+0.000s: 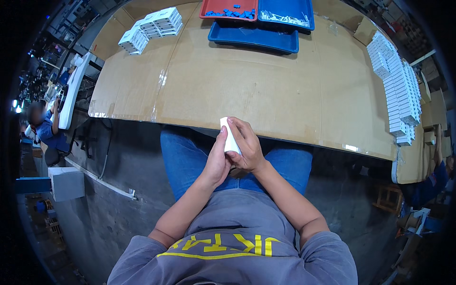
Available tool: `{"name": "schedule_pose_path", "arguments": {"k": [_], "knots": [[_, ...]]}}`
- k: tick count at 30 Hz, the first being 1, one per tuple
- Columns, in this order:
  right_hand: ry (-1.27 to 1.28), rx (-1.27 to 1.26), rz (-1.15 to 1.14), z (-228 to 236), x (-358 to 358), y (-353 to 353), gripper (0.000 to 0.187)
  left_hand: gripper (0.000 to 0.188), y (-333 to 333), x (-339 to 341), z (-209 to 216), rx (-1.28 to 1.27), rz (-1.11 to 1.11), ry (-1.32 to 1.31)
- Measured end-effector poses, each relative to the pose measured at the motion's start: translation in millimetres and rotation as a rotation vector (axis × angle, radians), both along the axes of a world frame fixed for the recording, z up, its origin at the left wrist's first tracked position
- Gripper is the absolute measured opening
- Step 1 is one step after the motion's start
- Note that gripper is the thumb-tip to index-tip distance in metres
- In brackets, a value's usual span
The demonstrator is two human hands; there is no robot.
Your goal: The recorder unpacks a circuit board and mounting plate from a small white box, gathers plastic mounting components from a tray, and packages them together in a small plastic bag.
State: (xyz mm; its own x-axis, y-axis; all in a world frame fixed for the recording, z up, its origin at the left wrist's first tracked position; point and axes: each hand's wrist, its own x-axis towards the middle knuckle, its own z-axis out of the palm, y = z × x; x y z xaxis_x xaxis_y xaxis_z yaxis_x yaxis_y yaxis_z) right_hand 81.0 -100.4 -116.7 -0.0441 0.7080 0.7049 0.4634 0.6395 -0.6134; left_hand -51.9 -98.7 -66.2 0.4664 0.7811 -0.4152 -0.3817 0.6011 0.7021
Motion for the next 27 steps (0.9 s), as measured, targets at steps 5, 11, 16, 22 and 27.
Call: {"name": "schedule_pose_path", "arguments": {"k": [5,11,16,22,27], "knots": [[0.009,0.003,-0.002,0.4,-2.2,-0.9,0.081,0.058,-0.9,0.1,-0.9,0.003,0.01,0.007],[0.023,-0.005,-0.005,-1.6,-2.2,-2.9,0.081,0.057,-2.1,1.7,0.9,-0.018,0.016,0.029],[0.003,-0.047,-0.006,-1.9,-2.5,-6.1,0.084,0.057,-2.2,2.3,-2.2,0.005,0.018,0.032],[0.043,-0.009,-0.018,-3.6,-3.1,-3.0,0.082,0.056,-1.4,4.8,-4.3,0.001,0.024,0.03],[0.075,-0.076,0.0,1.0,-1.6,-2.0,0.083,0.054,1.5,2.8,-3.9,-0.074,0.036,-0.009]]}}
